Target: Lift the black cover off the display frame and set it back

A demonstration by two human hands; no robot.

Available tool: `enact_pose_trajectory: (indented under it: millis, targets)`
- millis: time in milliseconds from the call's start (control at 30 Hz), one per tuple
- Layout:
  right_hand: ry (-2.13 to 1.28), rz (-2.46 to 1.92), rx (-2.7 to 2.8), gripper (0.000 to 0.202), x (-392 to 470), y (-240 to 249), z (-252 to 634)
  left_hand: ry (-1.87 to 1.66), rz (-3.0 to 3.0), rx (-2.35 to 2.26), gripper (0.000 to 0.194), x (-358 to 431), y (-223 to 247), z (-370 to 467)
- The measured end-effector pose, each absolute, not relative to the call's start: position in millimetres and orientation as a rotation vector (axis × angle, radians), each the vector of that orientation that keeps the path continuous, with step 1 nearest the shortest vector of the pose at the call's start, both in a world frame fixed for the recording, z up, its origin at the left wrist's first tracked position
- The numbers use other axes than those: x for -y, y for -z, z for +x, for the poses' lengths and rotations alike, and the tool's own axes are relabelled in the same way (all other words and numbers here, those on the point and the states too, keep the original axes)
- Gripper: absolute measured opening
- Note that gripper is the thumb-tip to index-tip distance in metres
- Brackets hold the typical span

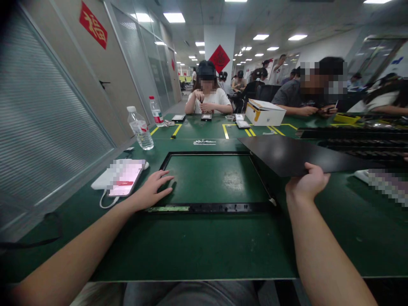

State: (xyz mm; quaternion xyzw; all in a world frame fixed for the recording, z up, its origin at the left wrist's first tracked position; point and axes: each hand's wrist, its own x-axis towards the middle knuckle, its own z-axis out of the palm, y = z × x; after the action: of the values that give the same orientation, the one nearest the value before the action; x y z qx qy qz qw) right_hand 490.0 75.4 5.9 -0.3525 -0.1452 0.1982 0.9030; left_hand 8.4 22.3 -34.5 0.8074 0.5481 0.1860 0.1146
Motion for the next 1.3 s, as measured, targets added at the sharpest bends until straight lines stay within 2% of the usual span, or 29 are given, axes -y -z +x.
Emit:
enact_pose_trajectory:
  millis: [167, 500, 1000, 1300]
  targets:
    - [-0.354, -0.665, 0.177, 0.038, -75, -7, 488, -0.434, 2.456, -1.611, 0.051, -22, 35, 8]
    - [-0.426, -0.759, 0.051, 0.037, -68, -18, 485, -0.431, 2.483, -1.592, 0.049, -25, 37, 7]
    - [-0.441, -0.966, -0.029, 0.031, -82, 13, 500, -0.366, 2.474, -1.611, 0.047, -23, 33, 10]
    - [-0.442, -0.989, -0.051, 0.035, -85, 18, 498, -0.397, 2.466, -1.617, 0.046, -25, 39, 6]
